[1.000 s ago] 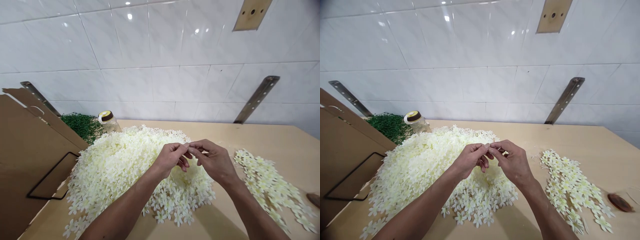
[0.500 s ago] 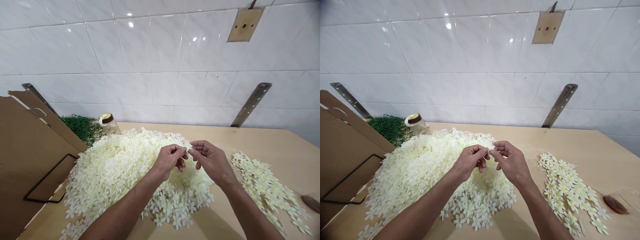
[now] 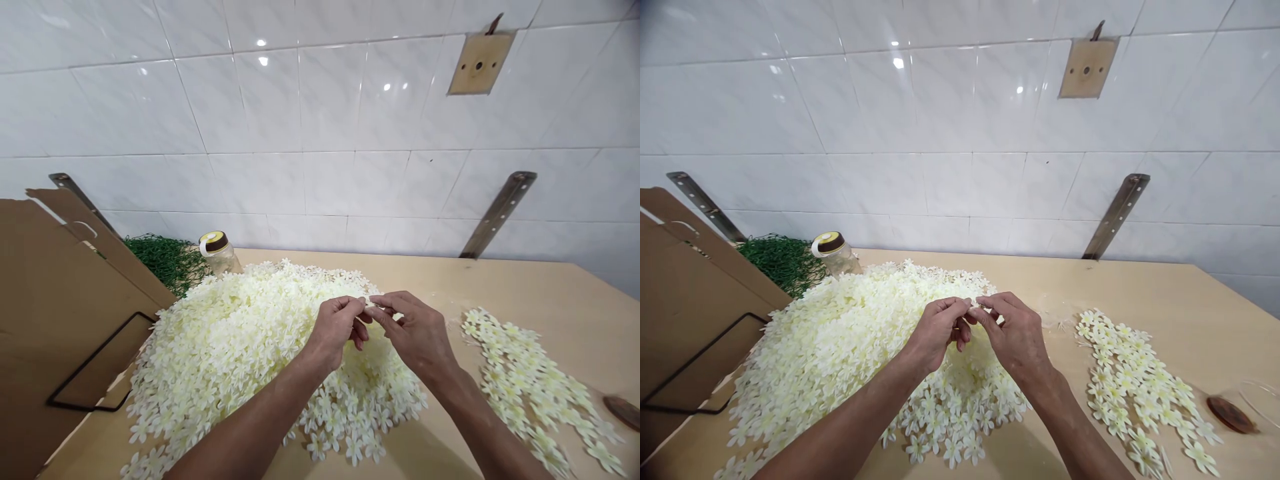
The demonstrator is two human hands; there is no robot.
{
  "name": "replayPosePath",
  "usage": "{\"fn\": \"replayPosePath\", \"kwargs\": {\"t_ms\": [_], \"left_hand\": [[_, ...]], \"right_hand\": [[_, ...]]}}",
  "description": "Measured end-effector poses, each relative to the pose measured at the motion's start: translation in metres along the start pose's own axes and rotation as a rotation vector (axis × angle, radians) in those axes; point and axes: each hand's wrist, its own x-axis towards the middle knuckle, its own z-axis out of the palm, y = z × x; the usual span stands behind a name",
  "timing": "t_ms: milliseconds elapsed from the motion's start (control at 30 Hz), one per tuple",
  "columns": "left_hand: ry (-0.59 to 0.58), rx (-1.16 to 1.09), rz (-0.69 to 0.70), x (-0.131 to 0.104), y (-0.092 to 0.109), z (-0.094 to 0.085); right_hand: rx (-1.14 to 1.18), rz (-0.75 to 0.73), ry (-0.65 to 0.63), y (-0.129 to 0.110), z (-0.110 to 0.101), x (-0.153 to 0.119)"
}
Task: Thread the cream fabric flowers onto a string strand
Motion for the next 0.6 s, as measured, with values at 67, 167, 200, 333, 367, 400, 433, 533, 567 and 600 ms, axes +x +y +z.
{"fn": "replayPosePath", "kwargs": {"t_ms": [67, 167, 200, 333, 367, 400, 433, 533, 567, 600], "left_hand": [[-0.007, -0.005, -0.005, -0.001, 0.001, 0.000], [-0.005, -0.006, -0.020, -0.001, 0.002, 0.001], [-0.007, -0.008, -0.029, -0.002, 0.002, 0.001], [-0.057, -0.057, -0.086, -0.001, 0.003, 0.000], [-0.071, -0.085, -0.103, -0.001, 0.003, -0.001], [-0.085, -0.116, -0.120, -0.001, 0.003, -0.001], [-0.098, -0.146, -0.135, 0.000, 0.003, -0.002], [-0.119, -0.216, -0.165, 0.002, 0.001, -0.004], [-0.120, -0.231, -0.167, 0.002, 0.000, -0.004], [-0.120, -0.242, -0.166, 0.003, -0.001, -0.004]], "right_hand": [[0.006, 0.010, -0.015, 0.000, -0.001, 0.000], [0.031, 0.013, -0.037, 0.001, -0.003, 0.000], [0.041, 0.013, -0.043, 0.002, -0.003, 0.000], [0.049, 0.017, -0.030, 0.001, -0.007, 0.000], [0.045, 0.019, -0.022, 0.000, -0.008, 0.000], [0.043, 0.026, -0.017, -0.001, -0.008, 0.000], [0.044, 0.039, -0.014, -0.003, -0.008, 0.000], [0.088, 0.100, -0.005, -0.007, -0.007, 0.000], [0.109, 0.119, -0.006, -0.008, -0.007, 0.000], [0.129, 0.133, -0.008, -0.008, -0.006, -0.001]]}}
